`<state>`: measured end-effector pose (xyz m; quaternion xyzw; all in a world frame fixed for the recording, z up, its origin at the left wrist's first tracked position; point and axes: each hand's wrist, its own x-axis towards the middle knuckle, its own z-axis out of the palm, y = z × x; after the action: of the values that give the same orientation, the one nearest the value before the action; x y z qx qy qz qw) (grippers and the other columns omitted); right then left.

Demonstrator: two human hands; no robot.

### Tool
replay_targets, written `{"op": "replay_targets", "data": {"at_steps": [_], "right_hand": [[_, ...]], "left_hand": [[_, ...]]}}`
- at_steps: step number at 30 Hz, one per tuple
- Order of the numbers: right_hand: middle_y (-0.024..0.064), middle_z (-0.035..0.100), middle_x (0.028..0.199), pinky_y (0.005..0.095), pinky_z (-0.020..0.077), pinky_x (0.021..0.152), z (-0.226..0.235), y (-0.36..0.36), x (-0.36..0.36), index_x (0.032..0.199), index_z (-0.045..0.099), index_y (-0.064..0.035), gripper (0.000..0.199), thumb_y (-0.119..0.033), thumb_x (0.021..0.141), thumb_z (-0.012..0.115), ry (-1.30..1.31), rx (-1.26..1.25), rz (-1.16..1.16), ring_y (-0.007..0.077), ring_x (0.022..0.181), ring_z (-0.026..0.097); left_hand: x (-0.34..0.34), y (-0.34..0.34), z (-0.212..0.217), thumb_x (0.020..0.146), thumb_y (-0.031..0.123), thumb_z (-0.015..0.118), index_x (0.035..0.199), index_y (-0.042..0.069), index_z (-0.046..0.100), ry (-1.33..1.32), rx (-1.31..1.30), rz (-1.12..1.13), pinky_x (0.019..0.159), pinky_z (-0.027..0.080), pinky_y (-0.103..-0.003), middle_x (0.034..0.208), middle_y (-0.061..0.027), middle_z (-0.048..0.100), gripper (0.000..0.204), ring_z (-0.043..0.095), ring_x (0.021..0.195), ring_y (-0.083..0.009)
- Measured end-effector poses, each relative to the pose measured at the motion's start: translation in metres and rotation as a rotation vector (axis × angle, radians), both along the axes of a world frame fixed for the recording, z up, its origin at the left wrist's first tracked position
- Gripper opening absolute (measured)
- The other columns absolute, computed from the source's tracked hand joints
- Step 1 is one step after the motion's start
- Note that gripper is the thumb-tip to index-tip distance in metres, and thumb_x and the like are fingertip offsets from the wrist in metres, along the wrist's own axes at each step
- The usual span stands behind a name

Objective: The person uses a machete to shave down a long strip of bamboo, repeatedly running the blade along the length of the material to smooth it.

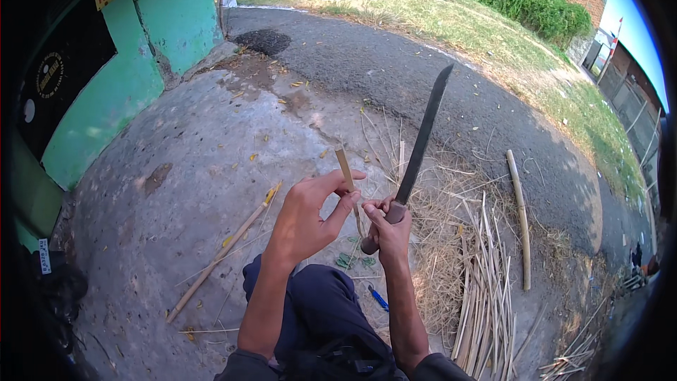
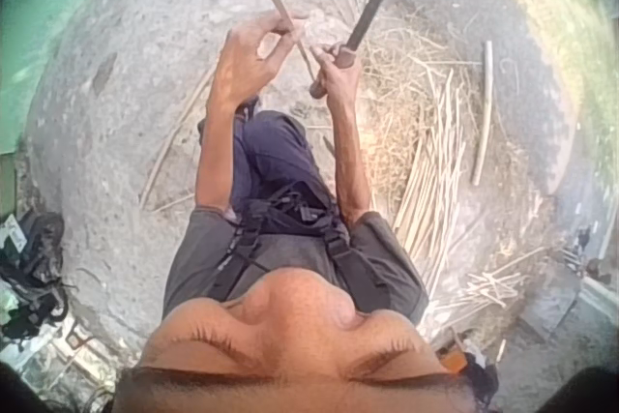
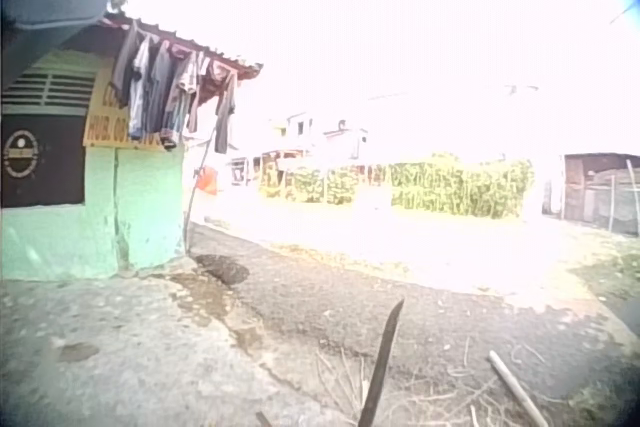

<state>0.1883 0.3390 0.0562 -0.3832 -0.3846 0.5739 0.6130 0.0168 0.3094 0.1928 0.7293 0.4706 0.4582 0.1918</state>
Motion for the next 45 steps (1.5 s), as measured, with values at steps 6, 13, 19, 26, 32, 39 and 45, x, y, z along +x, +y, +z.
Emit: {"op": "replay_targets", "data": {"at_steps": [6, 13, 19, 26, 32, 39, 45], "right_hand": [[0.0202, 0.075, 0.105, 0.0202, 0.0380, 0.042, 0.021, -0.010, 0.001, 0.086, 0.041, -0.0115, 0.041, -0.003, 0.085, 0.081, 0.007, 0.053, 0.074, 0.0021, 0.051, 0.053], [0.0187, 0.076, 0.100, 0.0201, 0.0395, 0.043, 0.037, -0.014, -0.011, 0.085, 0.042, -0.0100, 0.040, 0.001, 0.086, 0.080, 0.005, 0.088, 0.026, 0.0019, 0.058, 0.057], [0.0180, 0.076, 0.097, 0.0204, 0.0398, 0.042, 0.048, -0.019, -0.009, 0.084, 0.042, -0.0094, 0.037, 0.002, 0.090, 0.077, 0.000, 0.091, -0.016, 0.0023, 0.057, 0.056], [0.0191, 0.076, 0.094, 0.0216, 0.0395, 0.042, 0.050, -0.020, -0.009, 0.083, 0.041, -0.0096, 0.038, 0.001, 0.090, 0.077, -0.018, 0.078, -0.024, 0.0033, 0.058, 0.057], [0.0200, 0.076, 0.095, 0.0217, 0.0387, 0.041, 0.051, -0.023, -0.021, 0.084, 0.040, -0.0096, 0.039, 0.001, 0.090, 0.077, 0.036, 0.116, -0.121, 0.0031, 0.055, 0.055], [0.0184, 0.076, 0.093, 0.0218, 0.0378, 0.040, 0.061, -0.024, -0.016, 0.085, 0.041, -0.0092, 0.039, 0.001, 0.089, 0.078, 0.010, 0.151, -0.096, 0.0024, 0.052, 0.052], [0.0177, 0.075, 0.090, 0.0227, 0.0372, 0.038, 0.060, -0.026, -0.023, 0.085, 0.040, -0.0095, 0.040, 0.000, 0.088, 0.079, 0.019, 0.156, -0.136, 0.0040, 0.050, 0.051]], "left_hand": [[-0.004, 0.004, -0.007, 0.091, 0.009, 0.073, 0.107, 0.004, 0.076, 0.047, 0.079, -0.009, 0.081, 0.056, -0.038, 0.099, -0.0116, 0.078, 0.017, 0.075, 0.091, -0.0266], [-0.001, 0.004, -0.004, 0.089, 0.006, 0.072, 0.105, 0.003, 0.076, 0.053, 0.138, -0.039, 0.082, 0.056, -0.039, 0.101, -0.0126, 0.077, 0.017, 0.074, 0.094, -0.0291], [0.003, 0.000, 0.001, 0.088, 0.005, 0.072, 0.103, 0.002, 0.075, 0.067, 0.115, -0.036, 0.083, 0.056, -0.039, 0.101, -0.0129, 0.076, 0.016, 0.074, 0.095, -0.0303], [0.009, -0.002, 0.001, 0.088, 0.003, 0.070, 0.102, 0.000, 0.073, 0.036, 0.099, -0.009, 0.077, 0.058, -0.036, 0.098, -0.0128, 0.076, 0.014, 0.075, 0.087, -0.0264], [0.014, -0.001, -0.002, 0.087, 0.003, 0.072, 0.100, -0.001, 0.073, 0.022, 0.097, 0.085, 0.072, 0.058, -0.035, 0.089, -0.0145, 0.075, 0.013, 0.075, 0.077, -0.0244], [0.017, -0.001, -0.002, 0.085, 0.006, 0.075, 0.098, 0.001, 0.074, 0.064, 0.158, 0.113, 0.070, 0.055, -0.034, 0.083, -0.0123, 0.075, 0.014, 0.075, 0.074, -0.0232], [0.013, -0.007, -0.001, 0.087, 0.015, 0.074, 0.099, 0.008, 0.072, 0.062, 0.121, 0.124, 0.073, 0.050, -0.038, 0.084, -0.0075, 0.074, 0.014, 0.071, 0.075, -0.0253]]}}
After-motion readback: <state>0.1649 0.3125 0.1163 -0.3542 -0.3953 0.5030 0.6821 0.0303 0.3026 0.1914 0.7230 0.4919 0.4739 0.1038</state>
